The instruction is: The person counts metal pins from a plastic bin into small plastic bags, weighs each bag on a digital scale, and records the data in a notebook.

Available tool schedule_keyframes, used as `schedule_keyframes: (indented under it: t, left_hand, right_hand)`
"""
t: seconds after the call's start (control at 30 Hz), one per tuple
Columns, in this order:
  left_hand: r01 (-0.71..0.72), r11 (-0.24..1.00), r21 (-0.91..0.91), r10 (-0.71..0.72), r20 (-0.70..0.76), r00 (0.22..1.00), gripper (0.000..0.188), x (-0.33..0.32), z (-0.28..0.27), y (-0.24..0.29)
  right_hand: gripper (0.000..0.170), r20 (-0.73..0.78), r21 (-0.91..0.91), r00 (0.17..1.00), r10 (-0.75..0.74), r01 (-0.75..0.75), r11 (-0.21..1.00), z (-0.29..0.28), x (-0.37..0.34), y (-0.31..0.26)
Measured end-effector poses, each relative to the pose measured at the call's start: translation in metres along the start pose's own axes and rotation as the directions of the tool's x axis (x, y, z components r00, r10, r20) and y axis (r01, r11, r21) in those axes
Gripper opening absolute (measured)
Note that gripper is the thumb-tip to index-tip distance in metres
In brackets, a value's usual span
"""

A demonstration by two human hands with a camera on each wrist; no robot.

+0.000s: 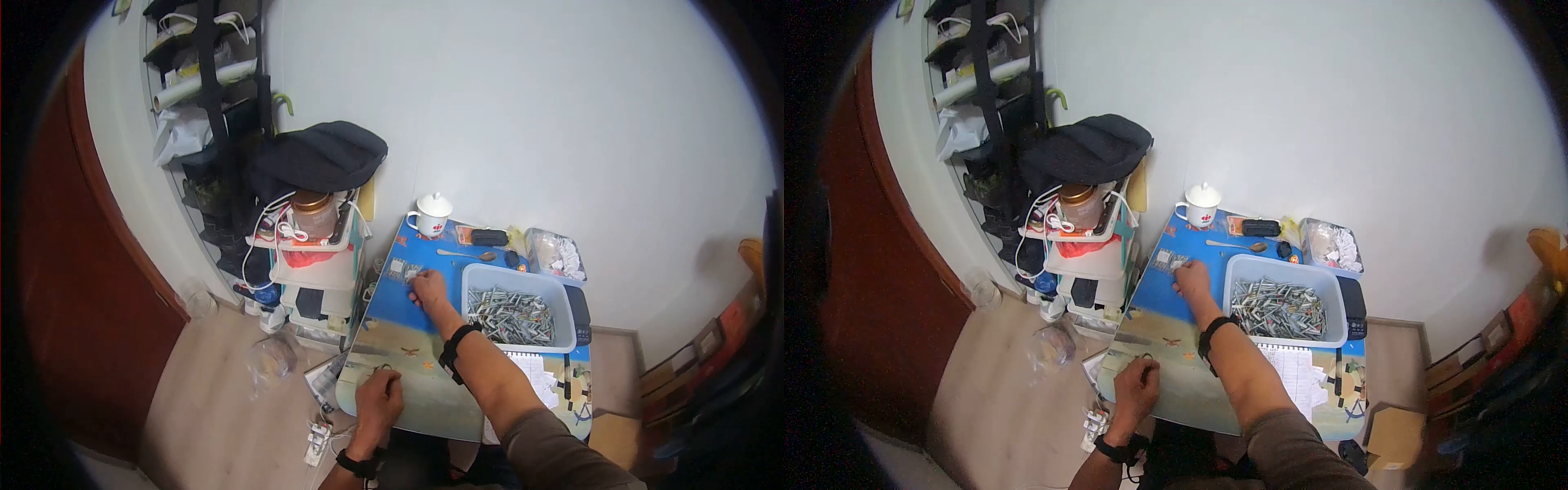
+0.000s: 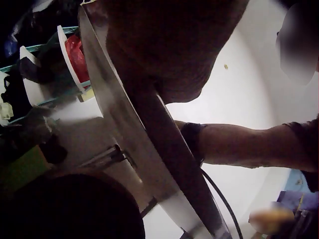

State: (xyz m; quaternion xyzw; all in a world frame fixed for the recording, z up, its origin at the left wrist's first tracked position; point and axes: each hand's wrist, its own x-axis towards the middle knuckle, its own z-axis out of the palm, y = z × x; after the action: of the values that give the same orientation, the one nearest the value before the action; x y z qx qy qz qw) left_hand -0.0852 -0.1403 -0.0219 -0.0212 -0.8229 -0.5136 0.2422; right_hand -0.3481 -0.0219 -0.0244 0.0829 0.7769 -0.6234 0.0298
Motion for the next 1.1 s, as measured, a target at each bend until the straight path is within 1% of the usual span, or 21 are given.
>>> schedule_keyframes:
  t: [0.13, 0.2, 0.23, 0.3, 0.37, 0.43, 0.47, 0.5, 0.53, 0.6, 0.63, 0.67, 0.7, 0.77, 0.83, 0.87, 0.93, 0.97, 1.0, 1.03, 1.1]
  left_hand:
    - [-0.015, 1.000, 0.017, 0.015, -0.012, 1.000, 0.008, -0.001, 0.002, 0.001]
    - [0.067, 0.998, 0.017, -0.067, 0.007, 0.998, 0.010, -0.002, 0.001, 0.003]
    - [0.055, 0.998, 0.023, -0.055, 0.026, 0.998, 0.010, -0.002, 0.001, 0.003]
    - [0.033, 0.999, 0.004, -0.033, 0.016, 0.999, 0.009, -0.002, 0.001, 0.000]
    - [0.004, 1.000, -0.005, -0.004, 0.026, 1.000, 0.009, -0.003, 0.003, -0.011]
    - [-0.032, 0.998, -0.057, 0.031, -0.020, 0.999, 0.005, -0.004, 0.009, -0.020]
    - [-0.043, 0.997, -0.056, 0.043, 0.004, 0.999, 0.005, -0.004, 0.009, -0.019]
    - [0.014, 0.997, -0.074, -0.013, 0.014, 1.000, 0.004, -0.004, 0.009, -0.017]
    - [0.074, 0.993, -0.088, -0.072, 0.026, 0.997, 0.003, -0.005, 0.007, -0.016]
    - [0.071, 0.995, -0.076, -0.065, 0.081, 0.995, 0.006, -0.005, 0.004, -0.020]
    - [0.064, 0.991, -0.117, -0.056, 0.074, 0.996, 0.006, -0.004, 0.005, -0.023]
    - [0.058, 0.986, -0.159, -0.049, 0.060, 0.997, 0.007, -0.003, 0.006, -0.025]
    - [0.063, 0.986, -0.153, -0.052, 0.075, 0.996, 0.007, -0.001, 0.008, -0.028]
    - [0.032, 0.987, -0.155, -0.022, 0.070, 0.997, 0.010, 0.000, 0.007, -0.031]
    - [0.088, 0.979, -0.182, -0.070, 0.103, 0.992, 0.009, 0.003, 0.005, -0.029]
    - [0.142, 0.966, -0.217, -0.117, 0.123, 0.985, 0.010, 0.004, 0.005, -0.029]
    - [0.121, 0.969, -0.217, -0.091, 0.145, 0.985, 0.008, 0.006, 0.006, -0.026]
    - [0.209, 0.944, -0.256, -0.166, 0.182, 0.969, 0.009, 0.009, 0.008, -0.019]
    - [0.303, 0.906, -0.296, -0.247, 0.213, 0.945, 0.010, 0.007, 0.007, -0.008]
    - [0.306, 0.906, -0.291, -0.249, 0.217, 0.944, 0.010, 0.006, 0.009, 0.004]
    - [0.451, 0.840, -0.303, -0.360, 0.311, 0.880, 0.009, 0.000, 0.016, 0.032]
  right_hand:
    - [0.028, -0.002, 0.051, 1.000, 0.000, 0.000, 0.999, 0.004, -0.016, -0.006]
    - [0.047, 0.011, 0.147, 0.999, 0.044, -0.045, 0.988, 0.004, -0.034, -0.008]
    - [0.047, -0.002, 0.164, 0.999, 0.048, -0.047, 0.985, 0.006, -0.031, 0.003]
    - [0.062, 0.282, 0.360, 0.958, 0.056, -0.159, 0.919, 0.010, -0.031, 0.025]
    - [0.066, 0.350, 0.268, 0.932, -0.092, -0.005, 0.964, 0.017, -0.061, 0.032]
    - [0.063, 0.344, 0.295, 0.939, -0.016, -0.092, 0.951, -0.005, -0.134, -0.007]
    - [0.060, 0.399, 0.464, 0.912, -0.098, -0.109, 0.879, -0.016, -0.160, -0.001]
    - [0.058, 0.434, 0.615, 0.880, -0.191, -0.135, 0.777, -0.027, -0.184, 0.007]
    - [0.058, 0.414, 0.630, 0.891, -0.188, -0.131, 0.766, -0.046, -0.206, 0.001]
    - [0.038, 0.644, 0.364, 0.716, -0.270, 0.024, 0.931, -0.092, -0.255, -0.005]
    - [0.038, 0.629, 0.377, 0.730, -0.266, 0.012, 0.926, -0.111, -0.275, 0.006]
    - [0.033, 0.638, 0.234, 0.715, -0.288, 0.176, 0.956, -0.131, -0.295, 0.019]
    - [0.029, 0.654, 0.080, 0.693, -0.303, 0.335, 0.939, -0.151, -0.311, 0.031]
    - [0.029, 0.658, -0.003, 0.639, -0.399, 0.533, 0.846, -0.192, -0.339, 0.056]
    - [0.027, 0.685, -0.108, 0.717, -0.128, 0.274, 0.956, -0.226, -0.368, 0.060]
    - [0.027, 0.679, -0.102, 0.723, -0.129, 0.266, 0.958, -0.239, -0.377, 0.071]
    - [0.026, 0.600, -0.181, 0.750, -0.280, 0.468, 0.865, -0.257, -0.393, 0.092]
    - [0.026, 0.588, -0.169, 0.757, -0.286, 0.461, 0.871, -0.266, -0.397, 0.101]
    - [0.024, 0.531, -0.166, 0.769, -0.357, 0.507, 0.846, -0.275, -0.403, 0.104]
    - [0.023, 0.471, -0.169, 0.774, -0.424, 0.551, 0.817, -0.283, -0.408, 0.105]
    - [0.023, 0.425, -0.129, 0.802, -0.419, 0.512, 0.849, -0.297, -0.410, 0.105]
